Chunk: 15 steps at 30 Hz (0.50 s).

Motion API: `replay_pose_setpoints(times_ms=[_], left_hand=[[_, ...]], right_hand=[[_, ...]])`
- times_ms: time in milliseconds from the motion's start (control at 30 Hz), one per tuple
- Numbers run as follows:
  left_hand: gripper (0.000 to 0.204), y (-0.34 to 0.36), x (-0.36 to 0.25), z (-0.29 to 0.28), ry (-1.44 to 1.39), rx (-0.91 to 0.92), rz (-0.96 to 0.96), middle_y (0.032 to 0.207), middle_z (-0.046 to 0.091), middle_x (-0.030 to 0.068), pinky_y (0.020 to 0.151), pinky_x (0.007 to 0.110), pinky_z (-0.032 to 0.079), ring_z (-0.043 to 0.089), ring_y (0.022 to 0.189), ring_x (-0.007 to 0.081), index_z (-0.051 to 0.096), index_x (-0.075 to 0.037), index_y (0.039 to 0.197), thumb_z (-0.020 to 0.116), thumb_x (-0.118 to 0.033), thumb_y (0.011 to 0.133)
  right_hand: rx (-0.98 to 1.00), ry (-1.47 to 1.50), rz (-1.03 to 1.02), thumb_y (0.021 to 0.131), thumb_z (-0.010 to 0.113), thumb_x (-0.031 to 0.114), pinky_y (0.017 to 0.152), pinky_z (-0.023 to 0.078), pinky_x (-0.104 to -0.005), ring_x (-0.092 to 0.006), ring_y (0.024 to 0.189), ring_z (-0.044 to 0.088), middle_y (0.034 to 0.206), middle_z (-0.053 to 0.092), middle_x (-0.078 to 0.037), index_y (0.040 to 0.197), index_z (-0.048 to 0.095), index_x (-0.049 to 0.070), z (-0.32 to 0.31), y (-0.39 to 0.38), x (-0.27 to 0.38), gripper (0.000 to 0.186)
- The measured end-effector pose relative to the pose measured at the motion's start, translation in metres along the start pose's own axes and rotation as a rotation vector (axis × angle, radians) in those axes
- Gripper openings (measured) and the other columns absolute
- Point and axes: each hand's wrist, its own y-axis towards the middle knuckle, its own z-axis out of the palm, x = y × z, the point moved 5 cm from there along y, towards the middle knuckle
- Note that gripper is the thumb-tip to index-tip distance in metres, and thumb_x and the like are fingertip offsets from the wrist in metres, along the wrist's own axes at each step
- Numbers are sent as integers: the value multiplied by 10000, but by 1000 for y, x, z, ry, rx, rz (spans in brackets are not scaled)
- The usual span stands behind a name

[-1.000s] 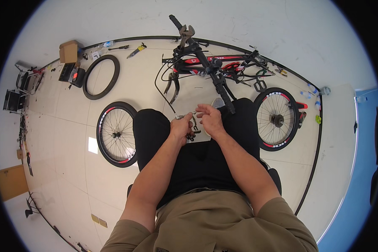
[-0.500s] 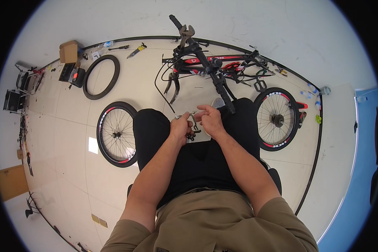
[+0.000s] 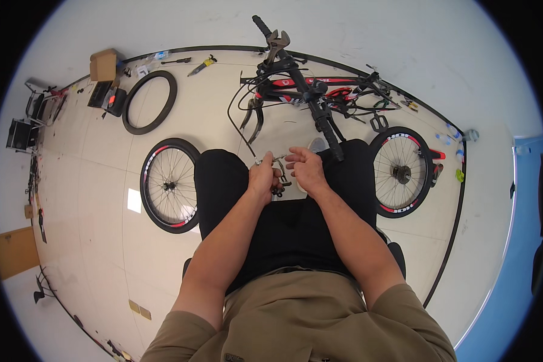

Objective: The person sits on a chair and manipulates a bicycle derailleur with both hands, adjusting small components and wires. They then reach for a green utility knife from the bicycle handlebar area.

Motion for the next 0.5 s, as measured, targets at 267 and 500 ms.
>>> replay_pose_setpoints(times_ms=[267,500], left_hand=[[310,0,0,0,9,-10,-17,657,525,47,500,357,425,410,478,138,516,-67,946,517,-372,997],[300,-1,0,1,3,-7,-16,652,522,43,500,356,426,408,476,137,520,-69,958,518,-367,995]], right_hand=[[67,-61,57,824,429,-45,783,532,-316,-208,942,666,1140,678,-160,1322,542,-18,1,-2,4,511],[104,-127,25,832,430,-28,782,538,-323,-222,915,678,1124,683,-175,1324,534,-26,0,2,-1,503]])
